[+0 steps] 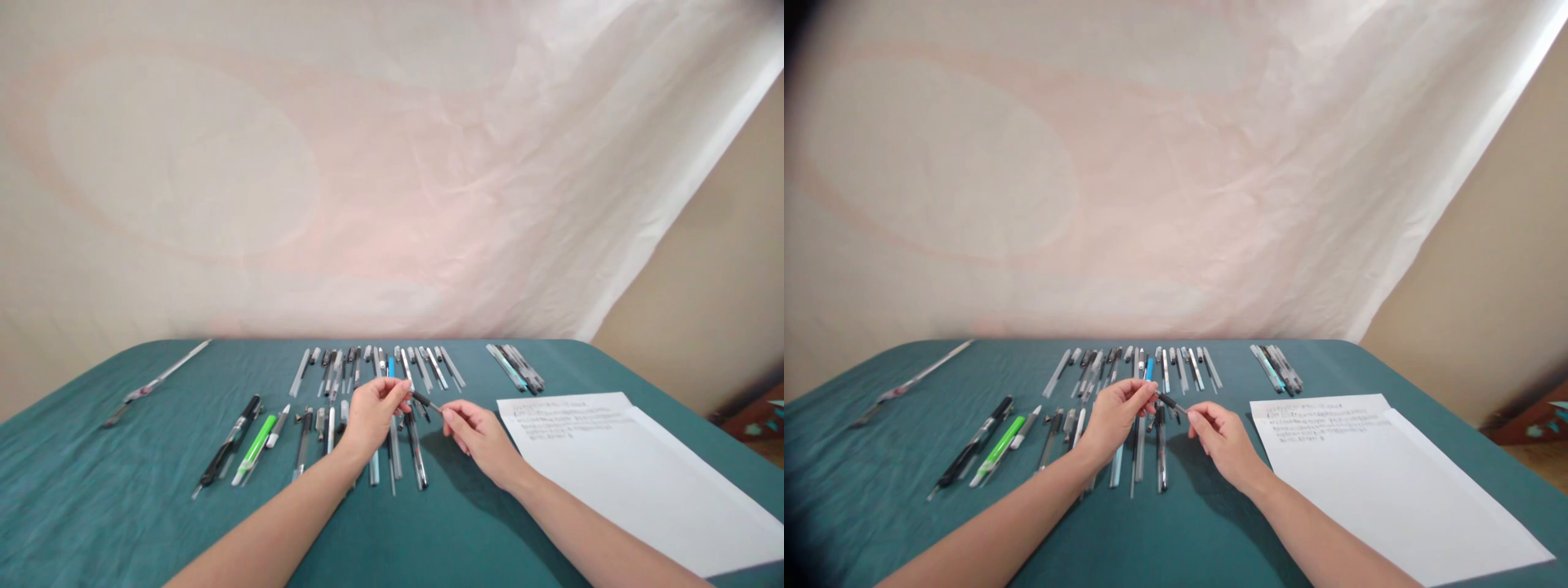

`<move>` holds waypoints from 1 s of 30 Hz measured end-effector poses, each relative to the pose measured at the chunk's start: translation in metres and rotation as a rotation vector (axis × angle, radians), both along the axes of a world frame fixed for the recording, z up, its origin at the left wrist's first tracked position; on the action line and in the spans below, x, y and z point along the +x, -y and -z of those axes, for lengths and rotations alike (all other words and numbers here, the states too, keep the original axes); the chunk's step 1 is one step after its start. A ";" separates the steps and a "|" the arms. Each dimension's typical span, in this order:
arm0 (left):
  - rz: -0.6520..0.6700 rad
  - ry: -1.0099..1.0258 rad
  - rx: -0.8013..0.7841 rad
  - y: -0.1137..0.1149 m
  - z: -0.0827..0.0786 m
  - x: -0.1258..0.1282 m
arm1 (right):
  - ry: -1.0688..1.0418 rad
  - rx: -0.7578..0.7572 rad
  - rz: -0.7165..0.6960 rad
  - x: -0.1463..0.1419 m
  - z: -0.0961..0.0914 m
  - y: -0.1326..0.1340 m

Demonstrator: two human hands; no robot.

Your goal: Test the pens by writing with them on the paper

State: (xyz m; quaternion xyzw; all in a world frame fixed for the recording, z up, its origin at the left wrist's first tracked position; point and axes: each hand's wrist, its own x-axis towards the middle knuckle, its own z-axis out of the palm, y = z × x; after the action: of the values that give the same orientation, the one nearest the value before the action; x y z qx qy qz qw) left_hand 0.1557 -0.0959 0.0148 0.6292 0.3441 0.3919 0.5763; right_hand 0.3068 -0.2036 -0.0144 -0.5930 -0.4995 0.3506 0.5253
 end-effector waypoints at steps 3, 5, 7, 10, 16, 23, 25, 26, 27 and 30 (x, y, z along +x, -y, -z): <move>-0.006 0.008 -0.004 0.000 -0.001 -0.001 | 0.012 -0.013 -0.005 0.001 0.003 -0.001; -0.005 0.012 -0.009 0.000 -0.001 -0.001 | 0.007 -0.004 0.007 0.001 0.003 -0.002; 0.002 0.017 -0.020 0.000 0.000 -0.001 | -0.014 0.022 0.013 0.000 0.002 -0.002; 0.026 0.032 -0.053 0.002 0.001 0.000 | -0.028 0.049 0.005 -0.001 -0.001 -0.001; 0.114 0.111 -0.164 0.009 0.000 0.000 | 0.026 0.025 -0.001 -0.001 -0.003 0.000; 0.144 0.210 -0.304 0.009 0.002 -0.002 | 0.021 0.004 -0.016 -0.001 0.000 -0.001; 0.137 0.232 -0.335 0.008 0.003 -0.002 | -0.005 0.041 0.011 -0.002 -0.001 -0.001; 0.133 0.242 -0.348 0.007 0.004 -0.002 | -0.007 0.054 0.021 -0.002 -0.001 -0.001; 0.131 0.251 -0.359 0.006 0.004 -0.002 | -0.003 0.058 0.026 -0.002 -0.002 -0.001; 0.129 0.272 -0.384 0.005 0.004 -0.002 | 0.011 0.015 0.002 -0.001 -0.001 -0.001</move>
State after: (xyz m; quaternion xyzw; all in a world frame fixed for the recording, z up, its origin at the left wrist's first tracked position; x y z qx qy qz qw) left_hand 0.1535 -0.1011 0.0110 0.4703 0.2906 0.3625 0.7503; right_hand 0.3055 -0.2026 -0.0132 -0.5916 -0.5043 0.3431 0.5272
